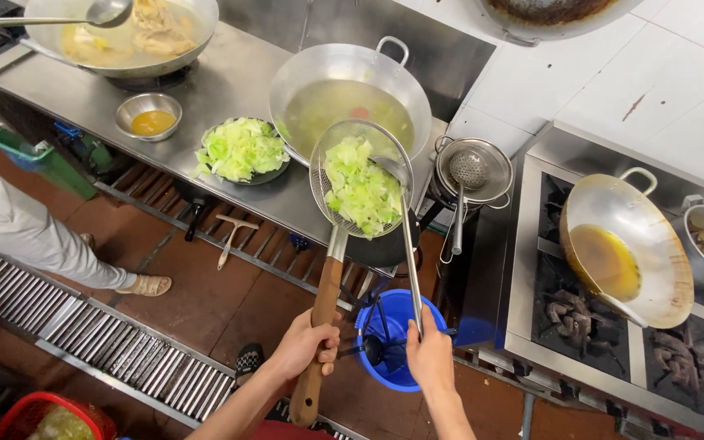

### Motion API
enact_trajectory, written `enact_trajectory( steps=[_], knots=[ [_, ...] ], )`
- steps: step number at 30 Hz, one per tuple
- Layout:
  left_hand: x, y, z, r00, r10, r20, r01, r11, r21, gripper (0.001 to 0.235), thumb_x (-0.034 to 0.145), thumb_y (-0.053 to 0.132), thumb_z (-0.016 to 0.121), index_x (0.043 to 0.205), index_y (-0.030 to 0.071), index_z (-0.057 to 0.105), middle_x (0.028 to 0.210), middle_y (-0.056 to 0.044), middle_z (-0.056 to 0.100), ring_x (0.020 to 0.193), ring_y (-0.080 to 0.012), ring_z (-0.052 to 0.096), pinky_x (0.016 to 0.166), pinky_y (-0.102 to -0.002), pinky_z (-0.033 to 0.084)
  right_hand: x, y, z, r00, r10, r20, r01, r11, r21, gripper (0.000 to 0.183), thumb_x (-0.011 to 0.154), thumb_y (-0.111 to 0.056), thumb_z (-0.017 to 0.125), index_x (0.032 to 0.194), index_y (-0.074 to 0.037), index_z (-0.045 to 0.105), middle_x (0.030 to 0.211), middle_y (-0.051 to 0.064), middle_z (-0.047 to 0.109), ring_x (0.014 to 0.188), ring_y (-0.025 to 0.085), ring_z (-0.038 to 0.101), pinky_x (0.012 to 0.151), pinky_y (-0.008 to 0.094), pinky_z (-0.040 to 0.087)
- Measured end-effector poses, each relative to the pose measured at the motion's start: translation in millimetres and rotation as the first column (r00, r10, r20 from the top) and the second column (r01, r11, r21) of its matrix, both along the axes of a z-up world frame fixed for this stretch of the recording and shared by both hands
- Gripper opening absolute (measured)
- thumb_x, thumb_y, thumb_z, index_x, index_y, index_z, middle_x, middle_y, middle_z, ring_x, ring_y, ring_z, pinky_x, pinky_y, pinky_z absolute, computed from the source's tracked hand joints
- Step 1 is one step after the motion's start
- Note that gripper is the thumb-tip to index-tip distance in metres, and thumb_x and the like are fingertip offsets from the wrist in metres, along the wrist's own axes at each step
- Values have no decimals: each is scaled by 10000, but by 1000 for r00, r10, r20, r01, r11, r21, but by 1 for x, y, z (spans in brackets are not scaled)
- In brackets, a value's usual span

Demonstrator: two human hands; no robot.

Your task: Plating boiled cabbage from a large pot using a spider strainer in a commercial kitchen.

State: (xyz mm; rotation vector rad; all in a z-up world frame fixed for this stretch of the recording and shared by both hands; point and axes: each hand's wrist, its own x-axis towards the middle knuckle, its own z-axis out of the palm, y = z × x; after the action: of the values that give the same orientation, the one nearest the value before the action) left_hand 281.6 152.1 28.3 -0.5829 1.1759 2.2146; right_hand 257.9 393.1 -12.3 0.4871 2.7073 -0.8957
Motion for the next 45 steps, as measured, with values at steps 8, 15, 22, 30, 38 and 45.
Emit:
enact_trajectory(
  steps=[8,15,22,30,38,45],
  knots=[
    [-4,9,16,998,54,22,-56,994,92,231,915,-13,548,1137,34,505,678,-69,386,479,-140,324,411,-311,337,-11,21,9,995,-89,-45,81,984,-161,525,995,-289,580,1518,-263,549,584,49,483,497,169,403,540,358,428],
    [-24,-12,29,999,7,39,-12,992,122,327,875,5,568,1194,-18,499,689,-81,390,438,-133,328,357,-291,354,-63,36,8,983,-12,-184,1,998,-58,546,980,-342,576,1523,-298,546,642,97,612,541,217,515,622,386,455],
    [-31,8,52,982,114,150,-131,986,107,347,868,-27,552,1213,-22,513,689,-94,372,444,-140,299,365,-296,299,-93,67,-1,948,279,-155,-280,960,14,589,1015,-262,522,1587,-344,414,595,68,548,489,184,498,543,371,443],
    [-10,73,35,929,305,210,-333,936,117,378,892,-25,550,1269,-49,536,672,-99,359,438,-150,284,358,-316,301,-121,168,6,883,441,158,-464,870,165,643,1019,-324,509,1622,-376,294,765,41,646,654,203,621,671,374,474],
    [42,143,48,842,475,255,-494,870,10,526,852,-54,547,1375,-3,557,661,-134,396,430,-188,312,340,-339,362,-158,212,7,774,633,5,-623,760,185,619,995,-292,553,1594,-336,399,627,49,534,549,176,481,583,355,397],
    [90,182,13,671,680,296,-721,692,44,408,885,-97,610,1293,-79,592,649,-163,330,498,-230,257,486,-350,177,-169,198,-25,589,803,-96,-794,597,120,616,990,-284,555,1585,-290,394,777,-26,679,606,156,593,547,352,507]
  ],
)
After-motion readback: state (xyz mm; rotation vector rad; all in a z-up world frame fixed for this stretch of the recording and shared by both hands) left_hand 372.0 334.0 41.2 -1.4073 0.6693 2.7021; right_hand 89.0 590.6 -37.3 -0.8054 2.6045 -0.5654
